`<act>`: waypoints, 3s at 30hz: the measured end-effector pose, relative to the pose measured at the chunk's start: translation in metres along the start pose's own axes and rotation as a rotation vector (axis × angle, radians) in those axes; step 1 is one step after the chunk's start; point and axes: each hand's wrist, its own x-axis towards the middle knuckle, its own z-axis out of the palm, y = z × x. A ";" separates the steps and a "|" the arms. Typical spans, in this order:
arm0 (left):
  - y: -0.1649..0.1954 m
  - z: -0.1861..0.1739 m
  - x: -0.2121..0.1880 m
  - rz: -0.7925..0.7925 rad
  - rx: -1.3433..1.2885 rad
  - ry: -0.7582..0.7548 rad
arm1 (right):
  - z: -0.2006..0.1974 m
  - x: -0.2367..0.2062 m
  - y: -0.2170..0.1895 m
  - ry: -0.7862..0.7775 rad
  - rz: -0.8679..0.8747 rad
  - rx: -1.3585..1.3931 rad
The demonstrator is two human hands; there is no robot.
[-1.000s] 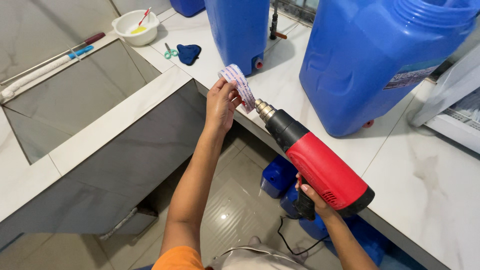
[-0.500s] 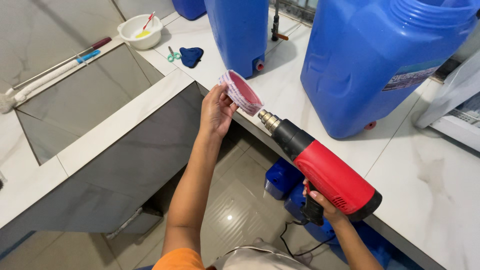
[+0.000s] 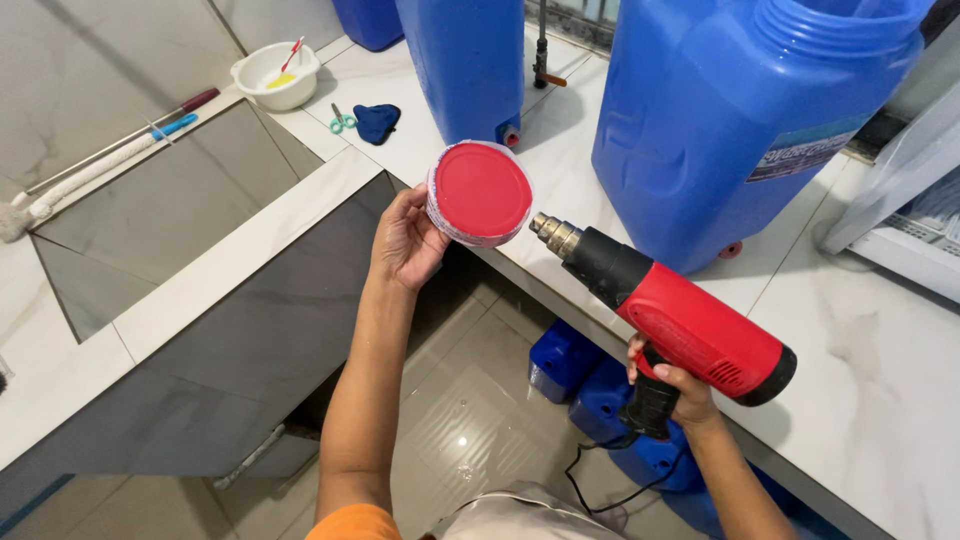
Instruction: The person uses a heat gun to apply labels to blue plastic containers, then wipes the countertop with a cloth. They wash a container with a sponge under running water, rinse it, and place it on the counter. The person repeats the labeling process on another container and washes a second container in the sink.
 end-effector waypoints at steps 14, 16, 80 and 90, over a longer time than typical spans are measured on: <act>0.007 0.020 -0.029 0.030 0.316 -0.118 | 0.005 0.009 -0.026 0.032 0.027 0.095; 0.007 0.021 -0.031 0.031 0.359 -0.101 | 0.007 0.009 -0.029 0.041 0.040 0.103; -0.156 0.021 -0.018 1.266 1.983 -0.770 | 0.063 -0.031 -0.096 0.307 -0.098 -0.374; -0.293 0.060 -0.026 1.189 1.743 -1.221 | -0.007 -0.151 -0.123 0.592 0.018 -0.388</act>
